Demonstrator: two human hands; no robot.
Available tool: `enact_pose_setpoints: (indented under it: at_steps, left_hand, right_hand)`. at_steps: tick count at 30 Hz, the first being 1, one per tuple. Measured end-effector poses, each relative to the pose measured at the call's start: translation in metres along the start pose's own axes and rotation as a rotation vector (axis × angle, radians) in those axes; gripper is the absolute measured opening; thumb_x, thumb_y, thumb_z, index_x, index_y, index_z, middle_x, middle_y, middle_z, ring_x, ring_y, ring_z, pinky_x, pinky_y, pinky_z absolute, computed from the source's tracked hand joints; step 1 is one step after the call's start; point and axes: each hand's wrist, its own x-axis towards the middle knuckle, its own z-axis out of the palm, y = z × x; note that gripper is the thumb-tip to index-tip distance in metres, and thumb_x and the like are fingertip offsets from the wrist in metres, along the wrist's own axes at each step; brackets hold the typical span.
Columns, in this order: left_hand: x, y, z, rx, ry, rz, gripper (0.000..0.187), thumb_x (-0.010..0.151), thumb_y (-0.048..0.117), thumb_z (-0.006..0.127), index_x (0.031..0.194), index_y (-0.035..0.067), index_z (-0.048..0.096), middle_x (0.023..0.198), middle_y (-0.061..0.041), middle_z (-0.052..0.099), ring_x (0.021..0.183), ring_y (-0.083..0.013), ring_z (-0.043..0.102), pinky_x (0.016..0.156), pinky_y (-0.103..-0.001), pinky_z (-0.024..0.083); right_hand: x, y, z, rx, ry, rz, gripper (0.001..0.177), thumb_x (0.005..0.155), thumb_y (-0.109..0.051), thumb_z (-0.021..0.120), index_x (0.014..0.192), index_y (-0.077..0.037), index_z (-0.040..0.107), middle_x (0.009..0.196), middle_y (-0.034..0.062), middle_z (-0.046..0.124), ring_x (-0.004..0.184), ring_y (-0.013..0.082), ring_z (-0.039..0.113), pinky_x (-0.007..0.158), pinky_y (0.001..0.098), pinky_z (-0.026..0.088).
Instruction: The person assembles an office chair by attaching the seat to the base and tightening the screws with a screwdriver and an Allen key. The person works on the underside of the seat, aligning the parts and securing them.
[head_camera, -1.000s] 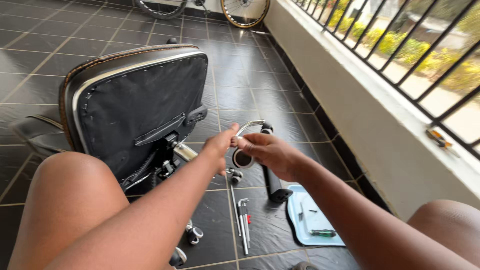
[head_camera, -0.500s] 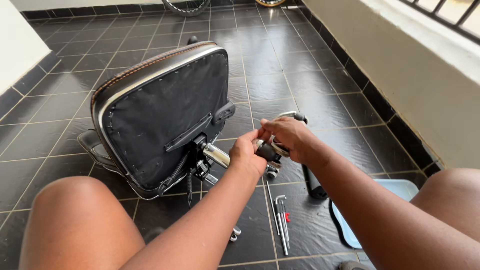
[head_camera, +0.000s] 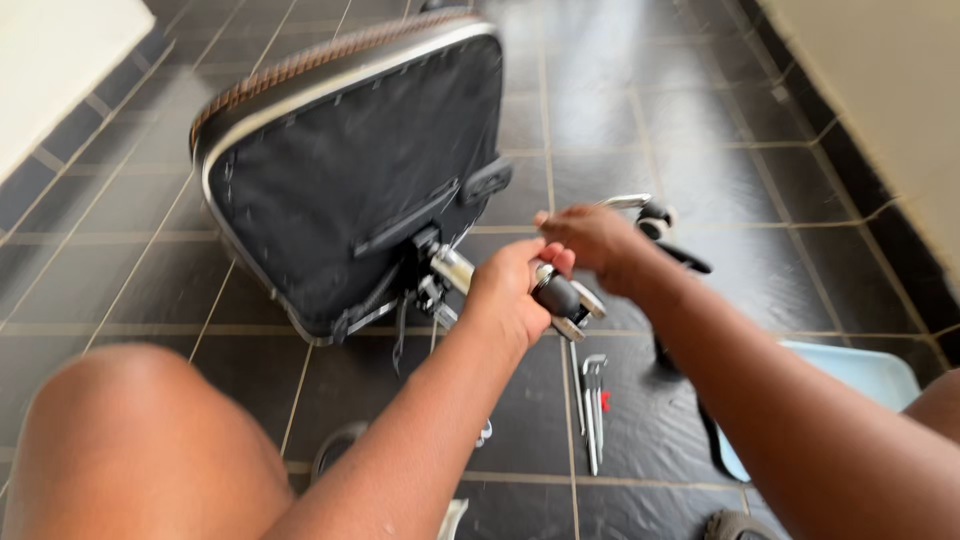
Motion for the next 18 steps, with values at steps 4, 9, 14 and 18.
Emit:
enact_pose_setpoints:
  at_steps: [4,9,14,18]
  left_hand:
    - [-0.014,0.011,-0.023,0.083,-0.032,-0.031,0.011,0.099,0.006,0.055,0.100,-0.005,0.054,0.084,-0.016,0.063,0.074,-0.0238,0.064,0.073,-0.037,0.058]
    - [-0.044,0.052,-0.054,0.312,0.016,0.009,0.013,0.097,0.007,0.058,0.088,-0.003,0.059,0.075,-0.016,0.064,0.071,-0.0263,0.063,0.072,-0.038,0.057]
    - [-0.081,0.099,-0.077,0.425,0.026,-0.026,0.014,0.094,0.007,0.060,0.083,-0.001,0.061,0.072,-0.014,0.064,0.069,-0.0259,0.062,0.071,-0.038,0.057]
    - [-0.105,0.121,-0.098,0.510,0.015,-0.060,0.016,0.090,0.008,0.063,0.078,-0.002,0.060,0.070,-0.014,0.064,0.068,-0.0255,0.063,0.069,-0.039,0.056]
  right_hand:
    - [0.012,0.010,-0.007,-0.264,0.093,-0.073,0.045,0.091,-0.040,0.075,0.119,-0.005,0.073,0.091,0.0029,0.070,0.077,0.0108,0.063,0.063,0.0317,0.052]
    - [0.020,0.022,-0.011,-0.341,0.151,0.015,0.048,0.095,-0.037,0.073,0.128,-0.002,0.072,0.091,0.0097,0.061,0.085,0.0237,0.056,0.066,0.0427,0.044]
    - [0.033,0.059,0.004,-0.583,0.191,0.028,0.065,0.095,-0.039,0.075,0.146,-0.005,0.054,0.110,0.0207,0.063,0.102,0.0277,0.065,0.076,0.0397,0.053]
    - [0.052,0.095,0.017,-0.757,0.182,-0.007,0.081,0.093,-0.039,0.078,0.157,-0.008,0.039,0.122,0.0289,0.063,0.110,0.0300,0.065,0.082,0.0391,0.058]
